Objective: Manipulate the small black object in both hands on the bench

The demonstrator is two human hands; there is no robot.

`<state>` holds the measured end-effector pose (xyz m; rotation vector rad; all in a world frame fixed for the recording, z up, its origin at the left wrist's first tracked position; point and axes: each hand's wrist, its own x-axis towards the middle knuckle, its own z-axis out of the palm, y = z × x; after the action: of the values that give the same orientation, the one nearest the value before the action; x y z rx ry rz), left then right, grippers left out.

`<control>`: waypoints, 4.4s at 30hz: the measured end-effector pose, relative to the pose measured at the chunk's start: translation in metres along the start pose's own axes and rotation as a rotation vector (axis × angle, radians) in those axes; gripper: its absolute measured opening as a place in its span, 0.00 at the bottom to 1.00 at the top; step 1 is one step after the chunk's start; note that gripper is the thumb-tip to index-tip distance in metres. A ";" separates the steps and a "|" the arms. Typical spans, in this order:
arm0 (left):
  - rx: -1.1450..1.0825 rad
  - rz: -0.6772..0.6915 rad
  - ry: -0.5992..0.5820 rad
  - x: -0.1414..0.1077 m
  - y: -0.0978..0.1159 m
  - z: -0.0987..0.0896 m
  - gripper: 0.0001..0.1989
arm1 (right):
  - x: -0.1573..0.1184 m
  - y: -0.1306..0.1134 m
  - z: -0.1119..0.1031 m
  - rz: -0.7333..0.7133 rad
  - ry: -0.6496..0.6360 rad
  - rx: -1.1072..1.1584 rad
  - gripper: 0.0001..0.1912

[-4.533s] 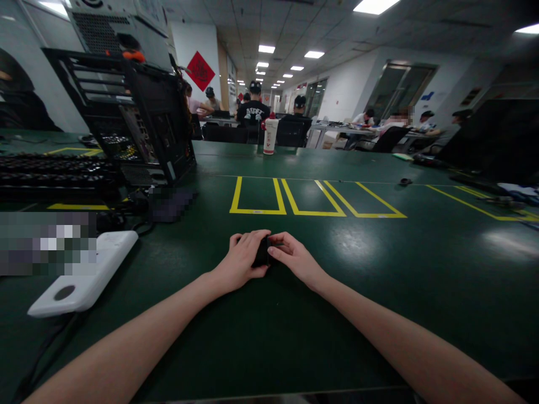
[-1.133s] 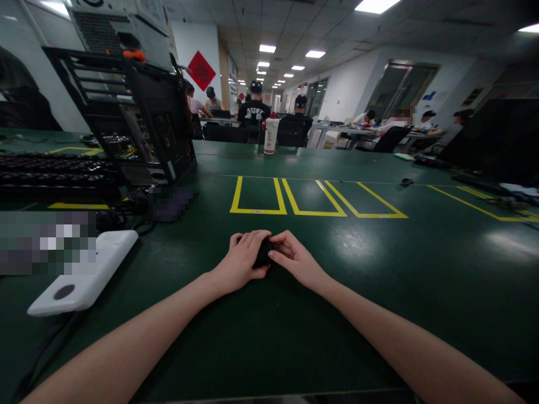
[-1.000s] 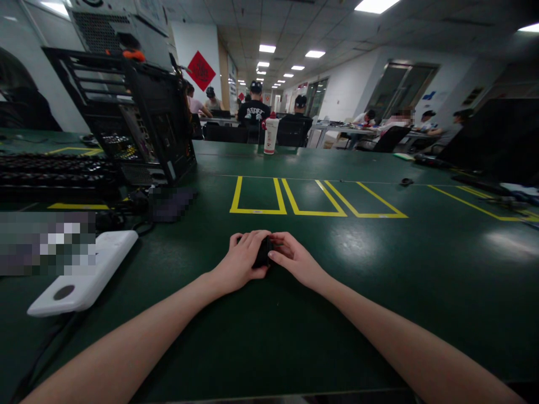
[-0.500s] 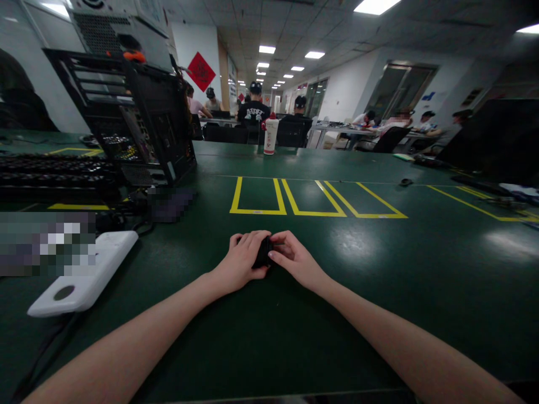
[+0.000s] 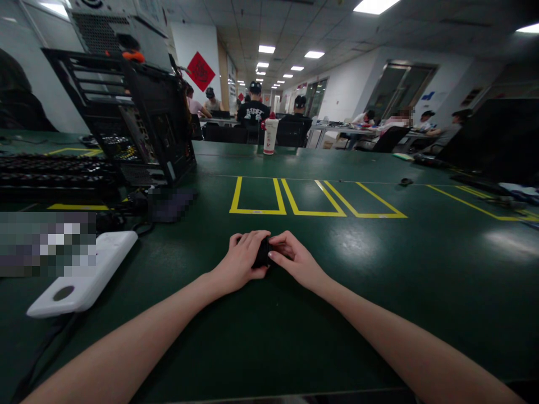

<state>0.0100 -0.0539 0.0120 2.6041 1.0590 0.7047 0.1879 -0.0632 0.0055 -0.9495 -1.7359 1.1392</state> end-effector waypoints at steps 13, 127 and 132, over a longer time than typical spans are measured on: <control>-0.001 -0.003 -0.002 0.000 -0.002 0.003 0.30 | -0.002 -0.002 0.000 -0.024 -0.018 -0.034 0.09; -0.008 -0.008 0.017 0.001 -0.002 0.003 0.30 | -0.002 -0.001 -0.001 -0.033 0.002 -0.133 0.13; -0.011 -0.007 -0.005 0.000 0.000 0.000 0.30 | -0.003 -0.003 -0.001 -0.035 -0.039 -0.133 0.14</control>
<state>0.0102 -0.0535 0.0119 2.5906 1.0593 0.6996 0.1892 -0.0661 0.0076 -0.9786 -1.8711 1.0362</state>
